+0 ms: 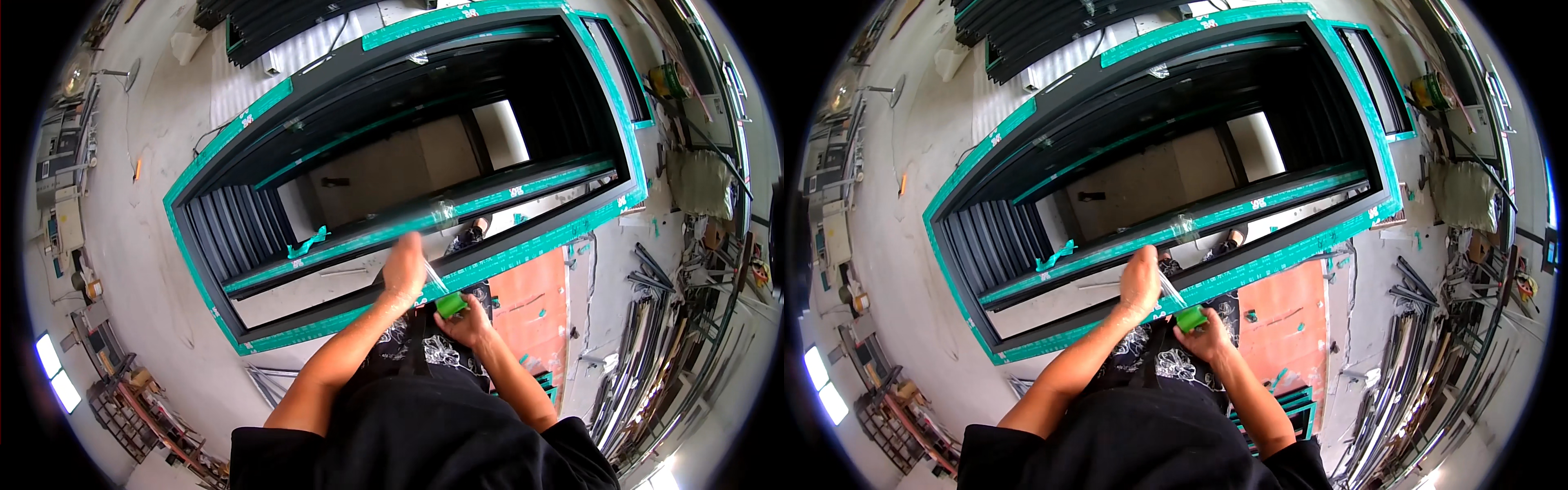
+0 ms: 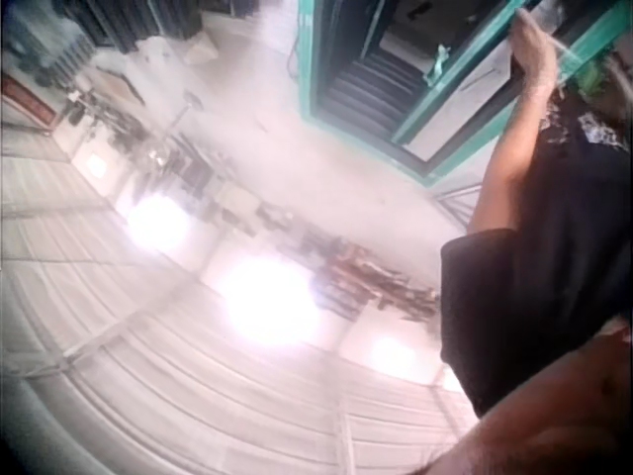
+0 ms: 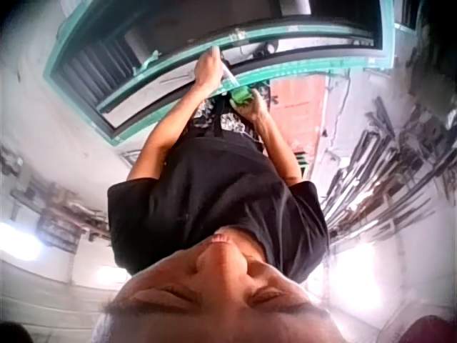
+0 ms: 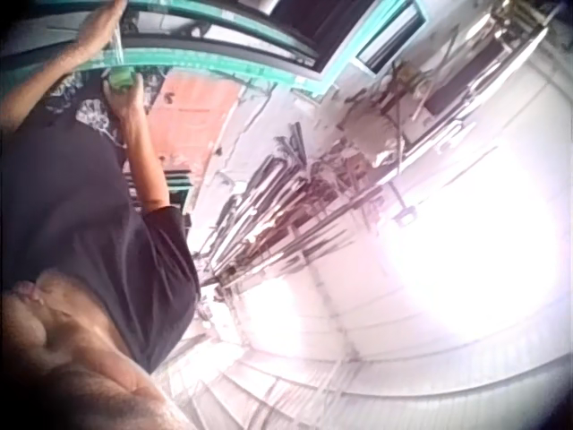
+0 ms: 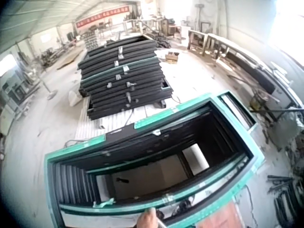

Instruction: The person prepares window frames by using scissors to cut protective tape and applying green adhesive tape to the edges of the frames. They lift one frame and place it onto a stack of similar frames on the floor.

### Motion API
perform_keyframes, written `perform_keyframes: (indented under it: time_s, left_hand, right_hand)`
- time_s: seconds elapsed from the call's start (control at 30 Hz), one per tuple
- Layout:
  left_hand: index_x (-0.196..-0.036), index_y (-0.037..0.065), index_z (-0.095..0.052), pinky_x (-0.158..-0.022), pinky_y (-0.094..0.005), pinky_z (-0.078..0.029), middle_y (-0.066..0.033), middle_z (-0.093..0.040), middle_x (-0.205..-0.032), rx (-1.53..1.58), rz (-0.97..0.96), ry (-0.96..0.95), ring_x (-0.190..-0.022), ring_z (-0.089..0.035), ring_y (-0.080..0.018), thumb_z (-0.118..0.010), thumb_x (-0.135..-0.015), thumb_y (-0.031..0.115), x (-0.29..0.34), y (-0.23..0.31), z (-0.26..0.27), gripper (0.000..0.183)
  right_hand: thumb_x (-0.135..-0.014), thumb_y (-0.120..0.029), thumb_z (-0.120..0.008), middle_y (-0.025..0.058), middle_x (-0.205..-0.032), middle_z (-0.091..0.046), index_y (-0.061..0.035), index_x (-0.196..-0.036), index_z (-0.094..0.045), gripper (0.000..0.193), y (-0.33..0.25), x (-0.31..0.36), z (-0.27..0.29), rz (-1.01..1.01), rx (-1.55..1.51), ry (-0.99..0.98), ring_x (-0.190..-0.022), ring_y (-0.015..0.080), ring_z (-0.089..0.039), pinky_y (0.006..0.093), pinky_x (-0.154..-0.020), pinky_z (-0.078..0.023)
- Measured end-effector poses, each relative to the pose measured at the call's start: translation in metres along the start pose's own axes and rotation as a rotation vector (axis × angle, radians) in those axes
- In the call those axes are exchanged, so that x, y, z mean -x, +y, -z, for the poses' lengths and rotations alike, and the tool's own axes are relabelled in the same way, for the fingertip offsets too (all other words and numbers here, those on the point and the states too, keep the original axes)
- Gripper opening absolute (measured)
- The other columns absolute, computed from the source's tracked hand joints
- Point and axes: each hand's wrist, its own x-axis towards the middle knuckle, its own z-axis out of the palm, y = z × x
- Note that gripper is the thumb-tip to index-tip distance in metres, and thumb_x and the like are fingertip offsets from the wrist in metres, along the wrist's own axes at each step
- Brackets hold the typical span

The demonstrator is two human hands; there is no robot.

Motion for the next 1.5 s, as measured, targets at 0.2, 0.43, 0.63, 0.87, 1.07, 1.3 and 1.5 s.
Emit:
perform_keyframes:
  time_s: [0.2,0.43,0.63,0.87,1.07,1.3,1.5]
  left_hand:
    - [-0.091,0.001,-0.044,-0.063,-0.0488,-0.046,-0.0209,-0.057,-0.078,-0.102,-0.076,-0.041,-0.075,-0.058,-0.0408,-0.05,-0.082,0.006,-0.004,-0.035,-0.005,0.012]
    - [-0.096,0.004,-0.048,-0.07,-0.0445,-0.048,-0.0166,-0.062,-0.087,0.056,0.072,-0.481,-0.085,-0.06,-0.0369,-0.06,-0.084,0.017,-0.002,-0.058,-0.021,0.022]
    - [-0.119,0.004,-0.051,-0.089,-0.0389,-0.044,-0.0158,-0.058,-0.111,-0.008,-0.017,-0.249,-0.106,-0.055,-0.0331,-0.072,-0.076,0.027,0.002,-0.044,-0.01,0.053]
    - [-0.119,0.002,-0.05,-0.088,-0.0386,-0.045,-0.0182,-0.058,-0.112,0.23,0.101,-0.377,-0.107,-0.055,-0.034,-0.073,-0.077,0.034,-0.001,-0.058,-0.026,0.057]
    - [-0.122,0.0,-0.045,-0.09,-0.0398,-0.044,-0.0228,-0.054,-0.117,0.14,0.247,-0.49,-0.111,-0.053,-0.0358,-0.065,-0.082,0.043,-0.001,-0.054,-0.016,0.062]
    - [-0.116,0.001,-0.045,-0.085,-0.0425,-0.046,-0.0225,-0.057,-0.11,0.083,0.188,-0.395,-0.103,-0.056,-0.0378,-0.065,-0.082,0.042,0.004,-0.06,-0.02,0.057]
    - [-0.108,0.002,-0.058,-0.076,-0.0266,-0.046,-0.0029,-0.062,-0.096,0.741,0.3,-0.331,-0.087,-0.054,-0.0085,-0.066,-0.087,0.028,0.005,-0.053,0.029,0.035]
  right_hand:
    - [-0.086,-0.03,-0.053,0.0155,-0.11,-0.046,-0.001,-0.117,-0.044,0.043,0.015,0.013,0.009,-0.112,0.052,-0.109,-0.101,0.0323,-0.051,0.0485,-0.093,-0.047]
    - [-0.089,-0.025,-0.058,0.0112,-0.095,-0.063,-0.0063,-0.106,-0.057,0.025,-0.016,-0.09,-0.025,-0.044,0.079,-0.53,-0.082,0.0244,-0.063,0.0361,-0.07,-0.056]
    - [-0.077,-0.009,-0.073,0.0064,-0.09,-0.064,-0.0111,-0.106,-0.058,0.033,-0.029,-0.126,-0.055,0.264,0.287,-0.534,-0.073,0.0182,-0.064,0.0291,-0.062,-0.054]
    - [-0.084,-0.02,-0.07,-0.0008,-0.092,-0.06,-0.0125,-0.102,-0.058,0.023,-0.025,-0.121,-0.061,0.416,0.384,-0.582,-0.08,0.0102,-0.06,0.024,-0.063,-0.05]
    - [-0.087,-0.024,-0.058,0.0039,-0.069,-0.065,-0.0009,-0.093,-0.064,0.025,0.0,-0.059,0.002,0.702,1.089,-0.088,-0.056,0.0163,-0.062,0.0299,-0.054,-0.051]
    - [-0.081,-0.016,-0.055,0.0092,-0.117,-0.061,-0.0031,-0.111,-0.06,0.033,0.013,0.054,-0.082,1.91,2.103,-0.438,-0.113,0.0214,-0.054,0.0376,-0.1,-0.038]
    - [-0.083,-0.017,-0.051,0.0089,-0.125,-0.055,-0.0027,-0.121,-0.055,0.041,0.005,0.035,-0.075,1.883,2.266,-0.354,-0.122,0.0228,-0.047,0.04,-0.109,-0.029]
